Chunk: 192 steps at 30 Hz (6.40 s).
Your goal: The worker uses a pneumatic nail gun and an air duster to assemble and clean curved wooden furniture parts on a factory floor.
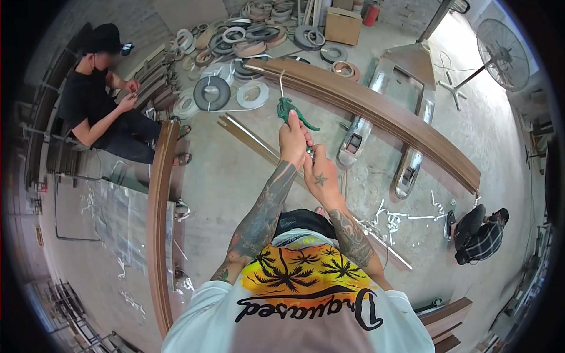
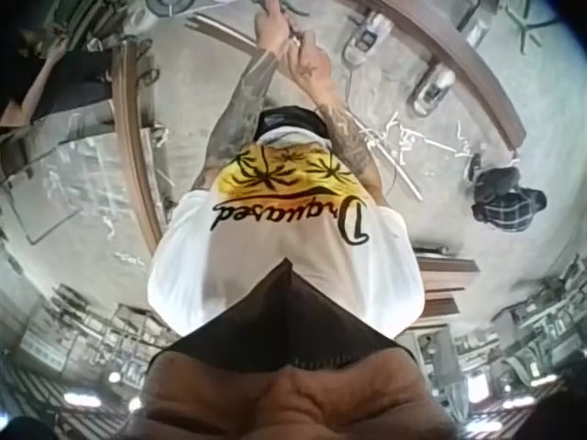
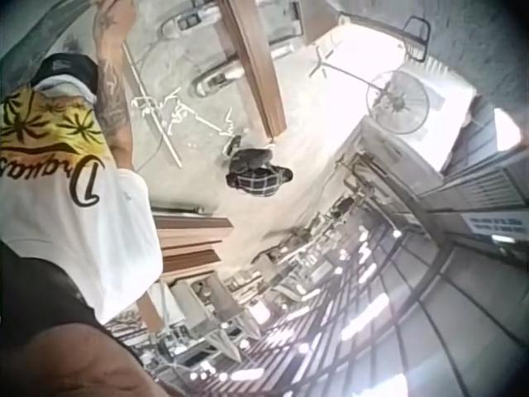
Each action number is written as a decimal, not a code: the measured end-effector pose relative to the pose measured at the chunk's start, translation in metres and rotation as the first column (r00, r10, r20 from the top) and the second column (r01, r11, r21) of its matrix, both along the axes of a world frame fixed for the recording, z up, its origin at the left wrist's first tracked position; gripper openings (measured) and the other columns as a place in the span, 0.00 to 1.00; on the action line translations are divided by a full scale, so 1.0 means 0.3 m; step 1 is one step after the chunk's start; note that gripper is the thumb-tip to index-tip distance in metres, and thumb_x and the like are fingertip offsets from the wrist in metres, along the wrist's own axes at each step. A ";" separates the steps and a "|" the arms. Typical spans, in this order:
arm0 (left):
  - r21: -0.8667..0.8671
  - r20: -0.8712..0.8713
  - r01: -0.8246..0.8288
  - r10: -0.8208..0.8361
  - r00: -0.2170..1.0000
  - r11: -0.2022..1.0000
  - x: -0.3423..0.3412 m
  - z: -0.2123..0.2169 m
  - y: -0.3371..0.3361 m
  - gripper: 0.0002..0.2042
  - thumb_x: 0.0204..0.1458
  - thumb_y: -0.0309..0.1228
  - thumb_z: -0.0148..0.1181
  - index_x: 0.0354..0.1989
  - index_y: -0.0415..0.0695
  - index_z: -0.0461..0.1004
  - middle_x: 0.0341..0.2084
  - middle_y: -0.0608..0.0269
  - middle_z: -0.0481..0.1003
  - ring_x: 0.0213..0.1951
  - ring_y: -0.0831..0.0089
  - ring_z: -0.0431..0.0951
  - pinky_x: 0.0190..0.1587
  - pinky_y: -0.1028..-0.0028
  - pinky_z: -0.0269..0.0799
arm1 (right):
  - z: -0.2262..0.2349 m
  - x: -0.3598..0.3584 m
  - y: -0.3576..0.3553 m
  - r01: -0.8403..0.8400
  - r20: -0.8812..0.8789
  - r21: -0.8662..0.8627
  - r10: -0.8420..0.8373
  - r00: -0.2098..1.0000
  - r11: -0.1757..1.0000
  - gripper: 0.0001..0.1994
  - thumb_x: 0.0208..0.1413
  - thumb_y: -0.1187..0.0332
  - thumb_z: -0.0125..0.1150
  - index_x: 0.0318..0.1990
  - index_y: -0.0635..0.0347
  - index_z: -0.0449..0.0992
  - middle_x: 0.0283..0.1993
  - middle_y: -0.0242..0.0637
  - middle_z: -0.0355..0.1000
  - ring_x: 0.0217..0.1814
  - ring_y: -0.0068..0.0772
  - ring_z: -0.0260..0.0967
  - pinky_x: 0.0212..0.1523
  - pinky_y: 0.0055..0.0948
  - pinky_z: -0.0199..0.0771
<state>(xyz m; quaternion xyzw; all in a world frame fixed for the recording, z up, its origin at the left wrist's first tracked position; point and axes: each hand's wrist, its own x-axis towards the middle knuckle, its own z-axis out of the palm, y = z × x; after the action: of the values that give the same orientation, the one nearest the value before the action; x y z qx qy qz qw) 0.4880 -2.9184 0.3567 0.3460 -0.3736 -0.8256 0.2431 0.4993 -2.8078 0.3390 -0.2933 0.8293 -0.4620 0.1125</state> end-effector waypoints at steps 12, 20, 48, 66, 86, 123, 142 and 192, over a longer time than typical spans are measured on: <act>0.055 0.194 0.111 -0.119 0.974 0.992 -0.088 -0.142 0.042 0.20 0.60 0.48 0.42 0.23 0.45 0.58 0.10 0.70 0.55 0.11 0.77 0.56 0.13 0.75 0.54 | -0.096 -0.049 0.055 0.071 -0.020 0.038 -0.071 0.997 0.997 0.12 0.56 0.64 0.51 0.41 0.62 0.61 0.22 0.57 0.69 0.27 0.63 0.68 0.26 0.50 0.65; -0.529 0.779 0.753 -0.127 0.614 0.391 -0.081 -0.224 0.185 0.33 0.54 0.58 0.40 0.26 0.35 0.76 0.26 0.39 0.74 0.34 0.46 0.75 0.39 0.57 0.69 | -0.196 -0.100 0.208 0.200 0.069 0.020 -0.201 0.977 0.980 0.42 0.42 0.69 0.64 0.64 0.61 0.45 0.56 0.57 0.56 0.49 0.57 0.63 0.42 0.43 0.69; 0.061 0.726 0.544 -0.411 0.551 0.837 0.500 -0.849 -0.610 0.19 0.53 0.45 0.53 0.34 0.37 0.70 0.17 0.60 0.72 0.20 0.73 0.74 0.23 0.74 0.68 | -0.464 -0.675 0.151 0.544 0.647 0.191 -0.522 0.556 0.817 0.16 0.60 0.55 0.49 0.40 0.60 0.69 0.36 0.34 0.71 0.43 0.26 0.69 0.40 0.31 0.74; -0.733 0.269 0.648 -0.785 0.558 0.209 -0.164 -0.267 -0.193 0.12 0.54 0.29 0.54 0.46 0.39 0.68 0.35 0.56 0.74 0.38 0.69 0.75 0.42 0.73 0.69 | 0.005 -0.419 0.127 0.769 0.703 -0.582 -0.311 0.640 0.266 0.15 0.64 0.58 0.41 0.42 0.62 0.65 0.42 0.47 0.70 0.49 0.41 0.69 0.50 0.44 0.72; -0.361 0.254 0.903 -0.907 0.336 0.233 -0.312 -0.302 0.960 0.16 0.59 0.41 0.45 0.38 0.37 0.64 0.18 0.57 0.71 0.22 0.68 0.74 0.28 0.68 0.68 | 0.001 -0.581 0.904 0.620 0.680 -0.474 -0.187 0.708 0.626 0.15 0.60 0.62 0.49 0.49 0.62 0.65 0.39 0.38 0.71 0.45 0.31 0.69 0.37 0.34 0.80; -0.267 0.757 0.953 -0.581 0.301 0.146 -1.650 -0.590 1.616 0.14 0.57 0.35 0.49 0.24 0.37 0.68 0.14 0.60 0.64 0.20 0.75 0.62 0.24 0.72 0.59 | -1.079 -2.641 2.768 0.599 0.467 0.522 -0.792 0.394 0.607 0.20 0.59 0.53 0.45 0.29 0.65 0.69 0.18 0.41 0.68 0.17 0.34 0.69 0.19 0.32 0.76; -0.120 0.614 0.959 -0.779 -0.131 -0.257 -2.539 -0.782 2.772 0.11 0.51 0.34 0.57 0.24 0.39 0.70 0.16 0.50 0.69 0.24 0.52 0.72 0.26 0.62 0.63 | -1.539 -3.222 4.437 0.744 -0.265 0.668 -0.944 0.199 -0.031 0.24 0.58 0.52 0.43 0.27 0.68 0.73 0.21 0.41 0.72 0.17 0.33 0.68 0.17 0.30 0.68; 0.023 0.714 0.625 -0.450 0.536 0.780 -1.288 -0.603 1.141 0.11 0.49 0.29 0.60 0.20 0.39 0.66 0.13 0.57 0.62 0.17 0.72 0.64 0.21 0.71 0.59 | -1.469 -2.820 0.875 -0.072 0.640 0.642 -0.481 0.599 0.763 0.22 0.58 0.48 0.48 0.26 0.58 0.71 0.18 0.31 0.64 0.15 0.26 0.60 0.15 0.30 0.60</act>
<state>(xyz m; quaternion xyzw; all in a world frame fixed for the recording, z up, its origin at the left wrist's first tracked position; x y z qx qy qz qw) 0.1015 -2.5760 0.1758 0.4608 -0.6190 -0.6201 -0.1415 -0.3466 -2.5453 -0.1017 0.0919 0.8281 -0.2591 0.4885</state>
